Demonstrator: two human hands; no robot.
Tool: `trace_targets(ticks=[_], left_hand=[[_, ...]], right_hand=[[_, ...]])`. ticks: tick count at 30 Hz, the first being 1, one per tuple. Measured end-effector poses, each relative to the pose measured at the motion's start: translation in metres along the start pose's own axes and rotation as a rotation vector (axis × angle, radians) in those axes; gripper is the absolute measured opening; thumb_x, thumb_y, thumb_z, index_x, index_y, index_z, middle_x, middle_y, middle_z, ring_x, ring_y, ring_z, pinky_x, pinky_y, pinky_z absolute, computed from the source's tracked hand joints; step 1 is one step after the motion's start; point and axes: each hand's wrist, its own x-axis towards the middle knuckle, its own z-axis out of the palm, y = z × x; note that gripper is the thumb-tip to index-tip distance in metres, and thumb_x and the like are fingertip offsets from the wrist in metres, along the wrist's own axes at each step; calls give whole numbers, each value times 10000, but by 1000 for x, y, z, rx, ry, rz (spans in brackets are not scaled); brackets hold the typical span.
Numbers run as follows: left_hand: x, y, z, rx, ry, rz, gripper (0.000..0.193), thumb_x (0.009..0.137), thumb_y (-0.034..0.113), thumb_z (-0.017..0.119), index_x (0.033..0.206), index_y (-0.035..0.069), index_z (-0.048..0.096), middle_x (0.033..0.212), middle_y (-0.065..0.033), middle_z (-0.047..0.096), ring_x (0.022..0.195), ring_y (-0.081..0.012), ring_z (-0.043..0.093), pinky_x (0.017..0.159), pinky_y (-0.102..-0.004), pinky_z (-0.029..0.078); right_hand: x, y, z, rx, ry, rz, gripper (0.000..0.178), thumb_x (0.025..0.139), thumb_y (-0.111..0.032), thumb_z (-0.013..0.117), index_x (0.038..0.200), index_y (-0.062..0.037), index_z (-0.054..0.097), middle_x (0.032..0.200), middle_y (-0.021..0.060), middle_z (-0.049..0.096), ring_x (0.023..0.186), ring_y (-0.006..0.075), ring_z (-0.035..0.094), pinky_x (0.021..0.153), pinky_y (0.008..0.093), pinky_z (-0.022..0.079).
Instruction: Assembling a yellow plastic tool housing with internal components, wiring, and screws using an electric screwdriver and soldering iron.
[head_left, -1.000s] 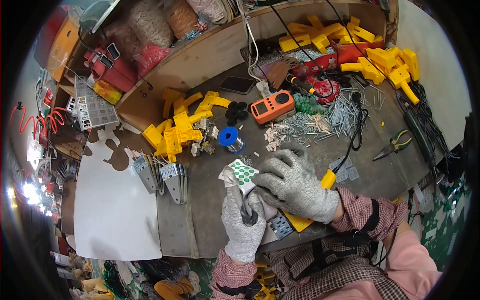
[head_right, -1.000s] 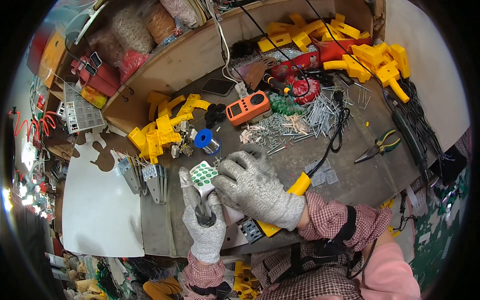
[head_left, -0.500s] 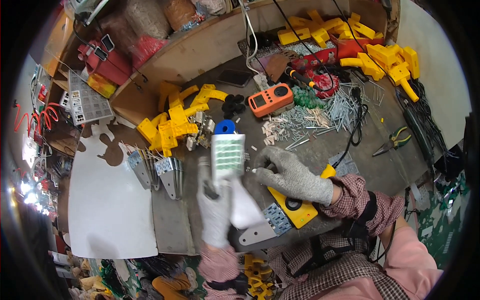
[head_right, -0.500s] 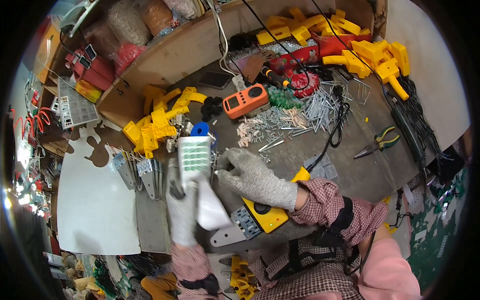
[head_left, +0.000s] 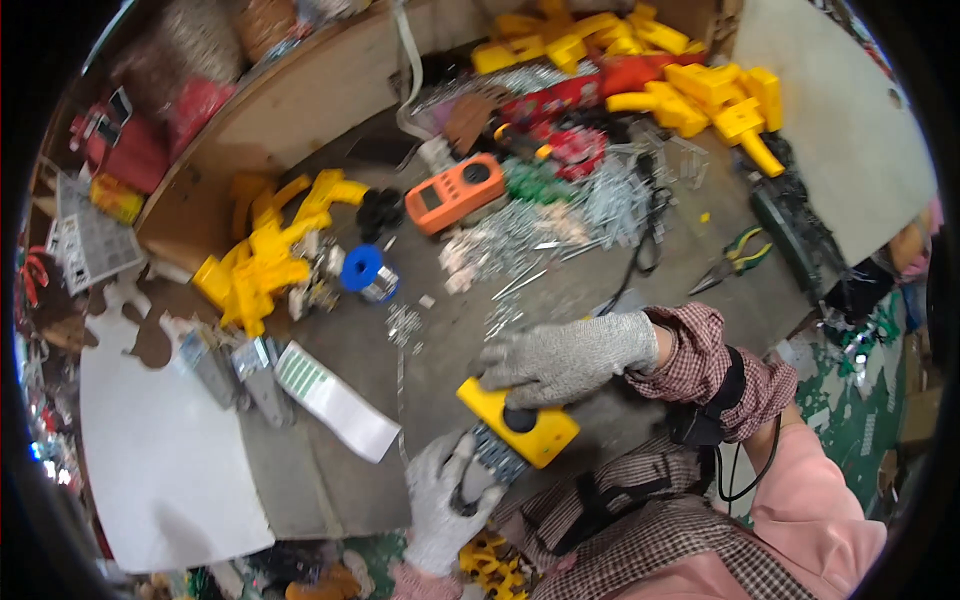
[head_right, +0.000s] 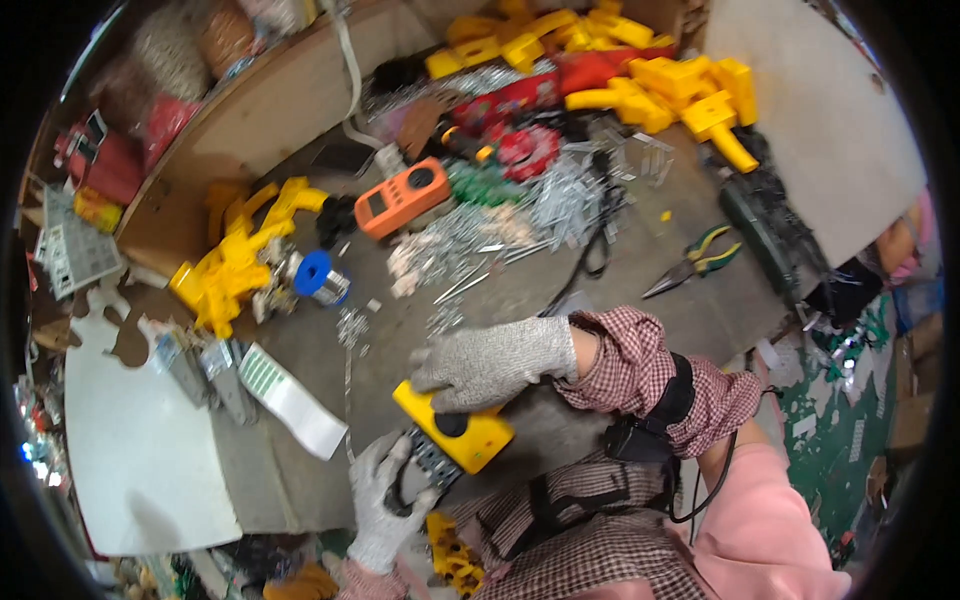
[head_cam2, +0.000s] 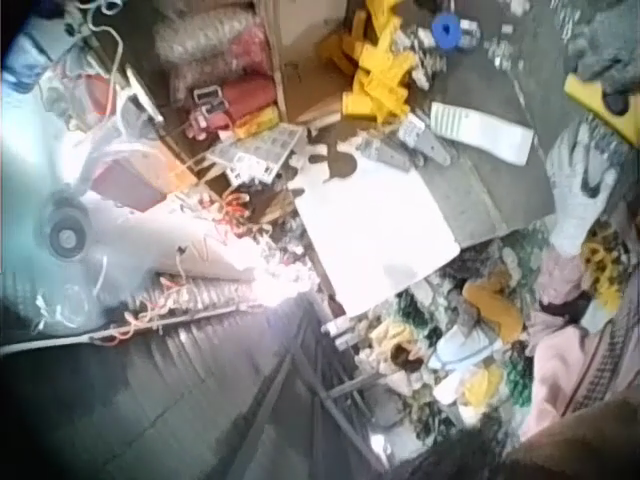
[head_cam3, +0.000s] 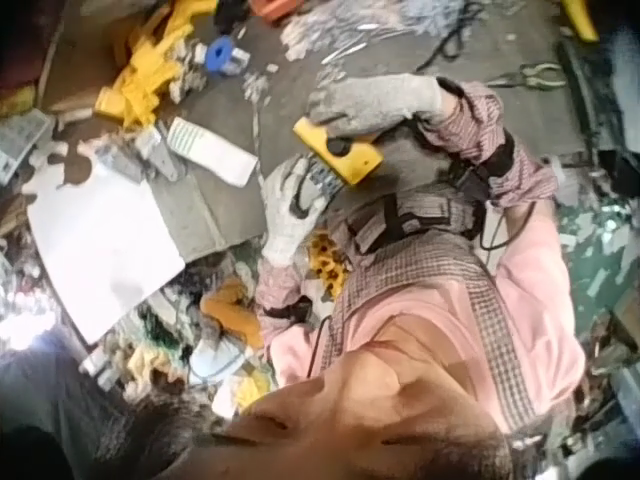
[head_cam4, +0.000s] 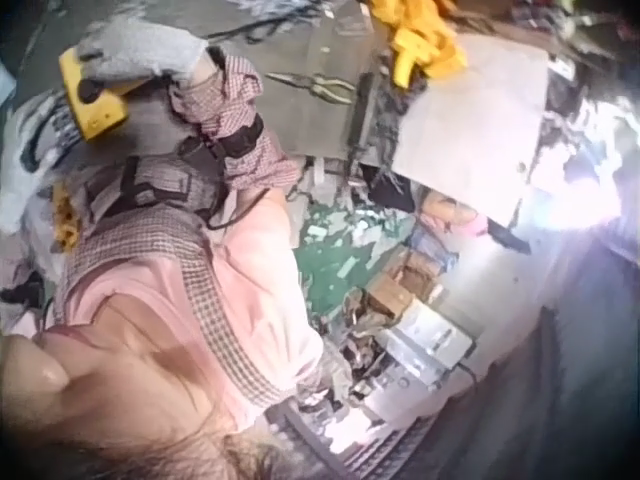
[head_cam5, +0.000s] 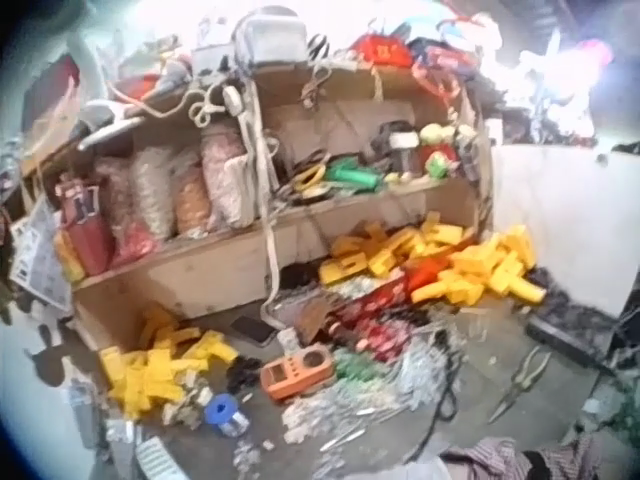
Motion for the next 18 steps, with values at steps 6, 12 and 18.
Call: trace_targets(ticks=[6, 12, 18], left_hand=[[66, 65, -13, 73, 44, 110, 563, 839, 324, 739, 1304, 63, 559, 1179, -134, 620, 1100, -342, 578, 989, -492, 400], [144, 67, 54, 126, -275, 125, 567, 835, 383, 741, 1260, 50, 567, 1064, -176, 670, 975, -376, 655, 864, -486, 507], [93, 100, -77, -356, -435, -230, 465, 840, 188, 719, 1249, 39, 553, 982, -141, 686, 909, -252, 704, 803, -379, 549]], right_hand=[[-96, 99, -104, -799, 883, 740, 264, 921, -180, 596, 1122, -11, 621, 980, 247, 678, 904, 397, 689, 806, 465, 573], [-107, 149, -112, -597, 668, 1004, 513, 906, -353, 654, 1321, -78, 528, 1112, 243, 680, 986, 416, 671, 844, 489, 538], [-228, 119, 46, -867, 78, 431, 487, 952, -337, 607, 1311, -13, 542, 1181, 200, 662, 1072, 338, 650, 917, 409, 530]])
